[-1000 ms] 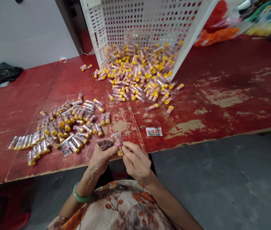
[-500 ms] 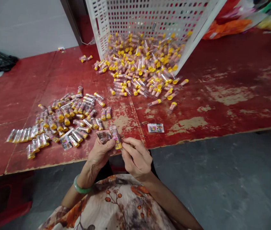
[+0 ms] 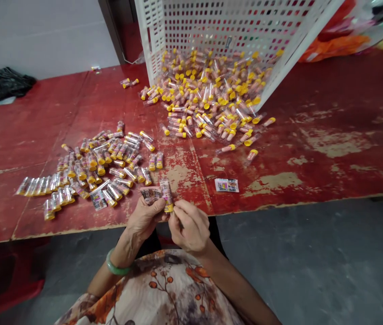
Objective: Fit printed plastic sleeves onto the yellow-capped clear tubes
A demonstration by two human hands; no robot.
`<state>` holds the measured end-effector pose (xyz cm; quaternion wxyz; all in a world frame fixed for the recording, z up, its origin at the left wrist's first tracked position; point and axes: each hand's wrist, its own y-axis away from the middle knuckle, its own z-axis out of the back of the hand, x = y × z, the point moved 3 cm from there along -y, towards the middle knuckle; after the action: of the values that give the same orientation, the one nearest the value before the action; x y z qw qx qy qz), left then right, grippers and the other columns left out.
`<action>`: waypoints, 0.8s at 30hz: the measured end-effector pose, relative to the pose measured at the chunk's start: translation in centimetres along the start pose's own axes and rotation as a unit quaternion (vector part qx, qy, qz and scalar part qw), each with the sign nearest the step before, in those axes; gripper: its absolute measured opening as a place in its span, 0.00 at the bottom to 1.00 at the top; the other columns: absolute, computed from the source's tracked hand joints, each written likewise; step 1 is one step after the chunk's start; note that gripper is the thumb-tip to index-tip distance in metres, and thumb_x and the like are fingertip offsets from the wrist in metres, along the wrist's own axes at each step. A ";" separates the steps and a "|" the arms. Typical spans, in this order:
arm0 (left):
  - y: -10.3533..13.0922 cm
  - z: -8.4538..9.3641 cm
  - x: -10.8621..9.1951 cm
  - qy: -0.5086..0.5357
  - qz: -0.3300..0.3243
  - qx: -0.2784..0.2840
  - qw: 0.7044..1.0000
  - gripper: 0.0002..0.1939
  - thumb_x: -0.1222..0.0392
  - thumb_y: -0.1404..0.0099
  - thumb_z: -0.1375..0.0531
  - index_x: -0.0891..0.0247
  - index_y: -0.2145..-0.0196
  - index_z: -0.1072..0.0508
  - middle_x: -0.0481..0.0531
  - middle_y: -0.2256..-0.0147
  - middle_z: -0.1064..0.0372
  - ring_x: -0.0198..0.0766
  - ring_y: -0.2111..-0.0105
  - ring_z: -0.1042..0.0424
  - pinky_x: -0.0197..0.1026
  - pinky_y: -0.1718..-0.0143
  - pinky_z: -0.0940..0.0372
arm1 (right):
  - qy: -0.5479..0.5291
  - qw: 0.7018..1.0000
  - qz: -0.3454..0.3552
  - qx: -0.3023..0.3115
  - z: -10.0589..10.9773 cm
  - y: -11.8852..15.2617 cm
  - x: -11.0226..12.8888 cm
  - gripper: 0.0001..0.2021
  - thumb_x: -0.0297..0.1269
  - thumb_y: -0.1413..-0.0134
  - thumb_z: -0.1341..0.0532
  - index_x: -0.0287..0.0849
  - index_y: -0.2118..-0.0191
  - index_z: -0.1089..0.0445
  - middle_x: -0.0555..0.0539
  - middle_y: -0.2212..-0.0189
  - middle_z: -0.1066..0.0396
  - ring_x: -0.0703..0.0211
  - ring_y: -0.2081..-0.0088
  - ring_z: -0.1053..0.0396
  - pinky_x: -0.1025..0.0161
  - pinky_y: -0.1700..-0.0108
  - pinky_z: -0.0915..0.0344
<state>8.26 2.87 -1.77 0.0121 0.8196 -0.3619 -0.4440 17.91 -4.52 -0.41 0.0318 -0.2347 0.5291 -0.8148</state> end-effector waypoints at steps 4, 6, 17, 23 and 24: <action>0.2 0.2 -0.3 0.006 -0.007 -0.003 1.000 0.16 0.54 0.53 0.30 0.69 0.73 0.28 0.48 0.78 0.34 0.25 0.83 0.40 0.31 0.81 0.43 | -0.059 0.998 -0.016 0.029 -0.1 -0.4 0.0 0.19 0.21 0.55 0.36 0.40 0.54 0.31 0.41 0.62 0.26 0.57 0.63 0.26 0.62 0.65 0.27; 0.3 0.3 -0.5 0.002 -0.007 -0.008 1.000 0.17 0.54 0.54 0.29 0.69 0.74 0.28 0.47 0.78 0.35 0.25 0.83 0.41 0.31 0.81 0.43 | -0.039 0.999 0.011 0.032 -0.2 -0.3 0.2 0.19 0.21 0.55 0.36 0.40 0.55 0.30 0.42 0.62 0.26 0.57 0.63 0.26 0.62 0.64 0.27; -0.6 4.4 -2.4 -0.123 -0.087 -0.123 0.981 0.16 0.52 0.53 0.31 0.67 0.72 0.27 0.47 0.78 0.32 0.29 0.81 0.38 0.34 0.78 0.41 | -0.045 0.991 0.077 0.100 -4.4 1.0 -0.3 0.16 0.27 0.49 0.36 0.40 0.53 0.32 0.41 0.61 0.26 0.57 0.61 0.26 0.64 0.63 0.29; -2.7 10.6 -10.2 -0.563 -0.174 -0.308 0.747 0.18 0.49 0.45 0.39 0.65 0.65 0.21 0.52 0.74 0.26 0.43 0.71 0.30 0.39 0.70 0.42 | 0.049 0.988 -0.099 0.110 -1.2 -1.5 -11.1 0.04 0.34 0.48 0.39 0.42 0.65 0.29 0.43 0.65 0.27 0.55 0.61 0.28 0.57 0.57 0.31; -3.1 11.3 -11.3 -0.621 -0.157 -0.334 0.692 0.18 0.48 0.44 0.41 0.66 0.66 0.21 0.54 0.75 0.26 0.45 0.71 0.30 0.39 0.70 0.43 | 0.122 0.975 -0.159 0.098 -0.1 -1.7 -13.9 0.04 0.35 0.48 0.39 0.41 0.68 0.29 0.43 0.67 0.27 0.54 0.62 0.29 0.56 0.57 0.32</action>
<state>-2.14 15.35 -1.57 -0.0121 0.3440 0.0195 -0.9387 30.52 0.43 -3.77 -0.1396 -0.2106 0.4023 -0.8800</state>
